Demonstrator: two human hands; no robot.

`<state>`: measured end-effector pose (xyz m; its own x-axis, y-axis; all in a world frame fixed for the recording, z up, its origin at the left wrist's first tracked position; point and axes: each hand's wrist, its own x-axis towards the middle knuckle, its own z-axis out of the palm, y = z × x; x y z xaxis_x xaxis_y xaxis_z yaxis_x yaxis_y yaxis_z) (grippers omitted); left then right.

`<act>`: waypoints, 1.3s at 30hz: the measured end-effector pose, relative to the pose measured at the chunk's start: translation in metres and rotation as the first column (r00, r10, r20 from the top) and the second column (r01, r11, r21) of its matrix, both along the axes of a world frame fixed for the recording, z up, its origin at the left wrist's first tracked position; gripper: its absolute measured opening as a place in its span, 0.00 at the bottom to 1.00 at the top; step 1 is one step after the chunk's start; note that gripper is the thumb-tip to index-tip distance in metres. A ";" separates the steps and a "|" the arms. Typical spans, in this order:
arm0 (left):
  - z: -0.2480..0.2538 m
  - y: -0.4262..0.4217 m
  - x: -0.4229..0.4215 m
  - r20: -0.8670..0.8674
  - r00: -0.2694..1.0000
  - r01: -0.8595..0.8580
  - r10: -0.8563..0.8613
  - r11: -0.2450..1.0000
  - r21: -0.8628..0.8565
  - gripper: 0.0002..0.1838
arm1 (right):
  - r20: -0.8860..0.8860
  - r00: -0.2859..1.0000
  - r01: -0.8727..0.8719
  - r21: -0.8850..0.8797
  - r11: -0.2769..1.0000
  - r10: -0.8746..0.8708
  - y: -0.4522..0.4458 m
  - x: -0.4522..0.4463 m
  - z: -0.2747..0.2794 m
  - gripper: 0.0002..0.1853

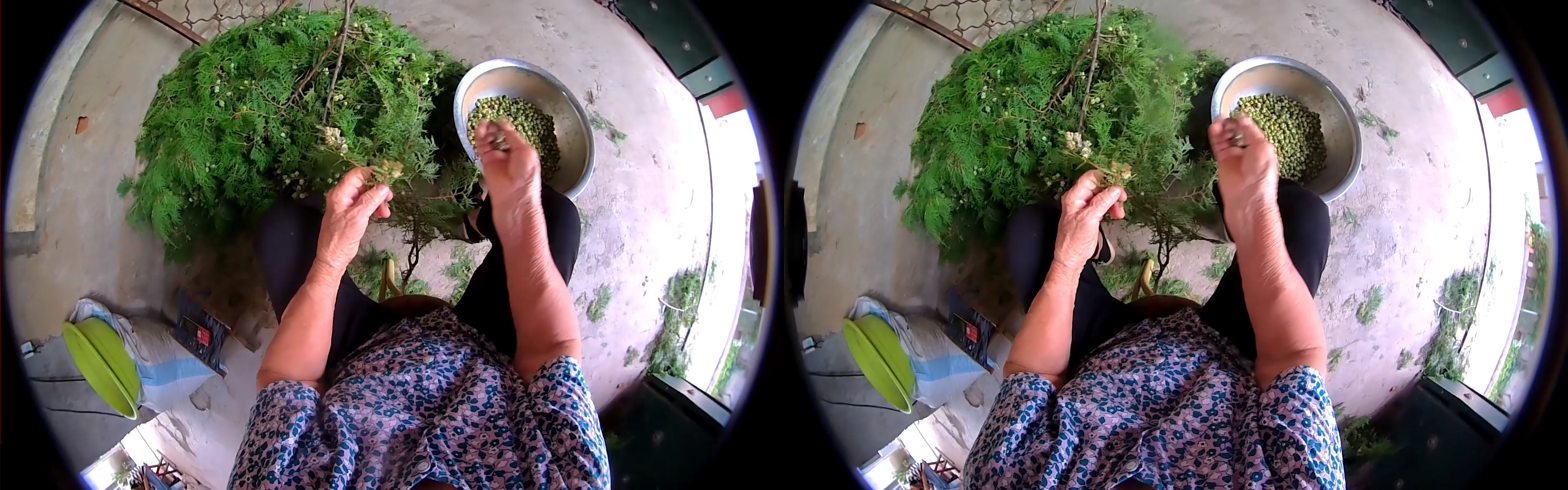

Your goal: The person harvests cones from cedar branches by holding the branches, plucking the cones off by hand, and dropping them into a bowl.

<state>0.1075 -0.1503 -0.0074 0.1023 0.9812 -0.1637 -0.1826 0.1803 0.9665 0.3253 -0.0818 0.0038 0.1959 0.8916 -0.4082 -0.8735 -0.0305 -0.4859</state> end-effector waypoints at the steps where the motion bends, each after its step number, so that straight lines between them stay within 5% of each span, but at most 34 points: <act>1: -0.002 0.001 -0.001 -0.018 1.000 0.003 -0.002 1.000 0.016 0.07 | 0.008 0.993 0.122 0.005 0.993 -0.122 0.007 0.009 0.016 0.11; 2: -0.001 0.000 -0.001 -0.036 0.999 -0.004 0.005 1.000 0.017 0.06 | 0.059 0.967 0.252 -0.076 0.965 -0.248 0.012 0.017 0.033 0.22; 3: -0.001 0.001 0.000 -0.031 1.000 -0.002 0.003 1.000 0.022 0.06 | -0.083 0.961 0.260 -0.039 0.965 -0.262 0.025 0.044 0.017 0.30; 5: -0.003 0.001 -0.001 -0.041 0.999 -0.010 0.010 1.000 0.017 0.06 | -0.061 0.958 0.283 0.017 0.959 -0.281 0.029 0.067 0.020 0.31; 9: 0.000 0.002 0.001 0.079 0.991 -0.102 0.109 0.991 -0.084 0.06 | 0.030 0.950 0.310 0.047 0.950 -0.311 0.034 0.094 0.013 0.23; 11: -0.003 0.003 0.001 0.073 0.990 -0.118 0.122 0.991 -0.057 0.05 | 0.069 0.974 0.211 0.069 0.975 -0.216 0.029 0.086 0.008 0.17; 12: -0.004 0.003 0.001 0.084 0.987 -0.129 0.134 0.990 -0.057 0.05 | 0.250 0.967 -0.006 0.199 0.980 -0.045 0.023 0.079 0.007 0.14; 13: -0.005 0.003 0.001 0.098 0.985 -0.138 0.143 0.989 -0.057 0.04 | 0.441 0.893 -0.238 0.282 0.930 0.095 0.013 0.065 0.006 0.11; 14: -0.006 0.003 0.001 0.097 0.985 -0.138 0.143 0.989 -0.056 0.04 | 0.478 0.876 -0.149 0.130 0.980 0.070 -0.002 0.028 0.024 0.08; 18: -0.005 0.001 0.000 -0.024 0.984 -0.175 0.174 0.982 -0.065 0.06 | 0.796 0.541 -0.505 0.049 0.862 0.272 -0.028 -0.026 0.015 0.07; 22: -0.001 -0.002 0.001 -0.204 0.968 -0.146 0.144 0.989 0.006 0.06 | 0.868 0.360 -0.626 -0.047 0.778 0.342 -0.031 -0.047 0.010 0.11; 27: 0.000 -0.004 -0.002 -0.286 0.955 -0.059 0.074 0.996 0.061 0.08 | 0.983 0.001 -0.752 -0.120 0.648 0.183 -0.036 -0.058 0.013 0.14; 36: -0.003 -0.006 -0.004 -0.279 0.960 0.017 -0.005 0.999 0.042 0.06 | 0.987 0.034 -0.717 -0.083 0.692 0.154 -0.040 -0.066 -0.001 0.06; 39: -0.003 -0.006 -0.004 -0.290 0.957 0.034 -0.018 0.998 0.049 0.05 | 0.913 0.120 -0.713 -0.193 0.674 0.389 -0.041 -0.064 0.000 0.07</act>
